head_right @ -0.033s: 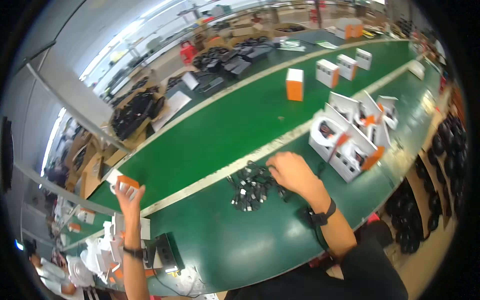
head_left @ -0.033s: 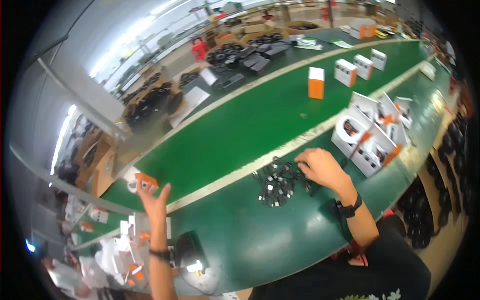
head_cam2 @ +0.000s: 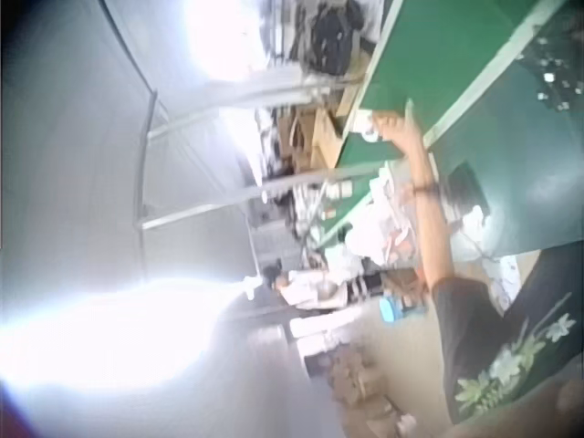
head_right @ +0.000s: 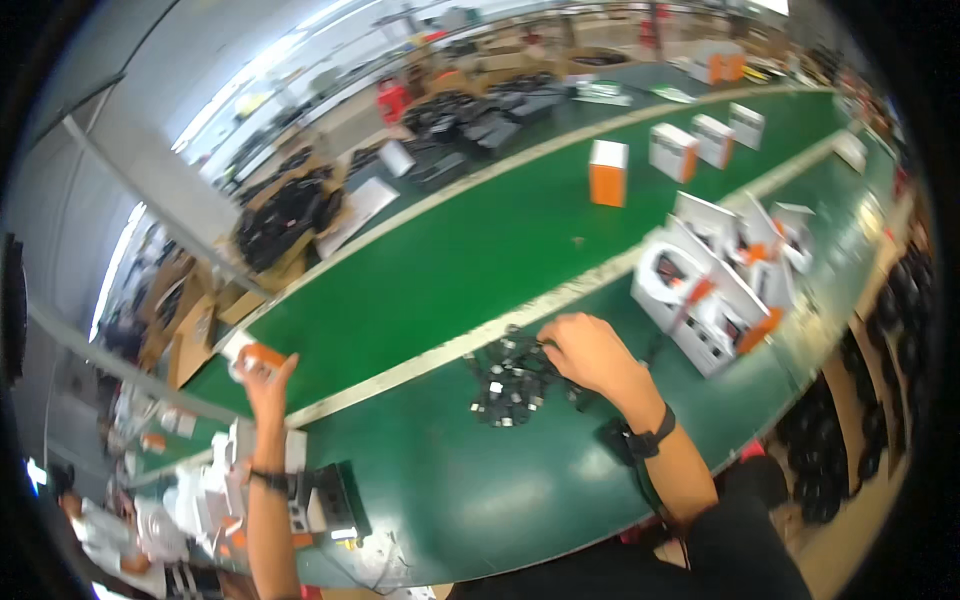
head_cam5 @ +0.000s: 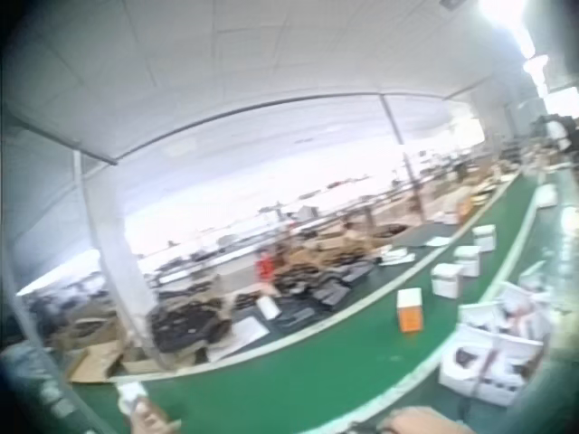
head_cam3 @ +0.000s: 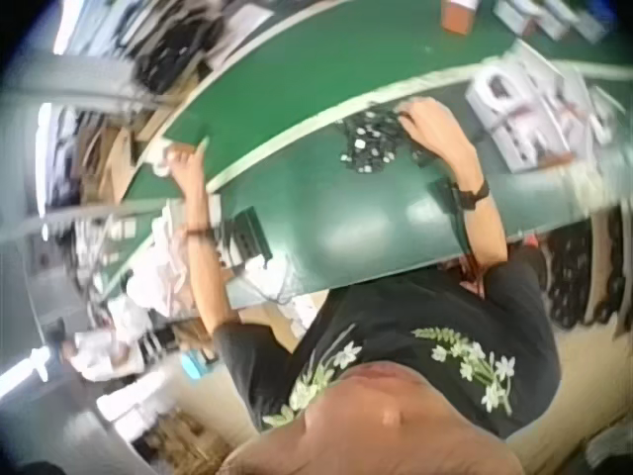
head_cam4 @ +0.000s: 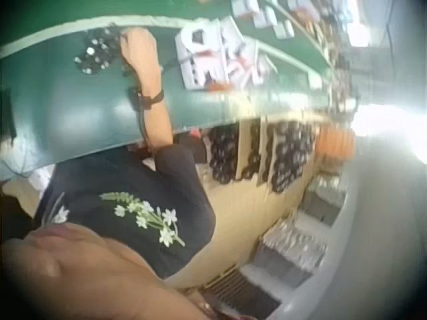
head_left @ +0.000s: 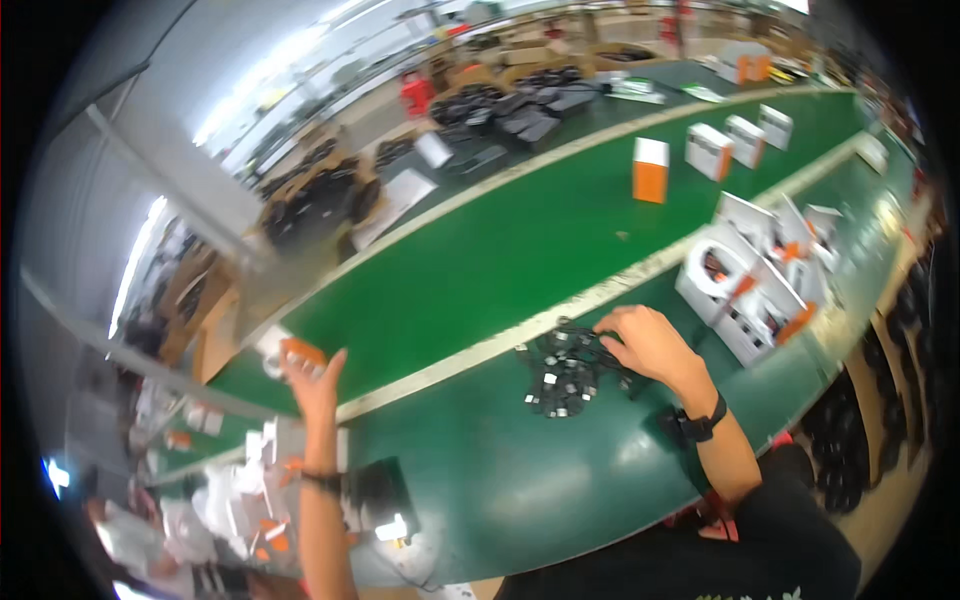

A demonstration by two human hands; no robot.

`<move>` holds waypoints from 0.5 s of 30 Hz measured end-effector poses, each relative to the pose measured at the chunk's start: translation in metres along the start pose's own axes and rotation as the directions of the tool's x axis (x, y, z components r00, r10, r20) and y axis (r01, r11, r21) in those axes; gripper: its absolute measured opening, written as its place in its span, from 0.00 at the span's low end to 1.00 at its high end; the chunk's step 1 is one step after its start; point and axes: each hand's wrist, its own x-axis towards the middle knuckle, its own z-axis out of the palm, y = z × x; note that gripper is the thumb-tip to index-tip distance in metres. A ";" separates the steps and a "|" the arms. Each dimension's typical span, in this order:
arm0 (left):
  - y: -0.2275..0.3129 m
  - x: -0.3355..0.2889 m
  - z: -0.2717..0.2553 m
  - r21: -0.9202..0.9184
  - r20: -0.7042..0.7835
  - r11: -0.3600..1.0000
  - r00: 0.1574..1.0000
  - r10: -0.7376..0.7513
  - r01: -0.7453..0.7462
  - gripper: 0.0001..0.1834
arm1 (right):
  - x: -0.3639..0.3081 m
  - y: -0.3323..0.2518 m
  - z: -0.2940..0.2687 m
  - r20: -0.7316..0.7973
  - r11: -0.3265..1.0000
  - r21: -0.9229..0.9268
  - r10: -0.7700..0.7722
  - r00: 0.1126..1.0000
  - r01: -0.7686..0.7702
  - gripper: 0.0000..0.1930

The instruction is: Packing small electronic devices and accessories into retail boxes on a production line.

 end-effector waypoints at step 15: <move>-0.105 0.104 0.038 0.292 -0.755 0.692 0.603 -0.257 0.660 0.81 | 0.055 0.062 0.045 0.289 0.948 0.226 0.153 0.945 -0.223 0.12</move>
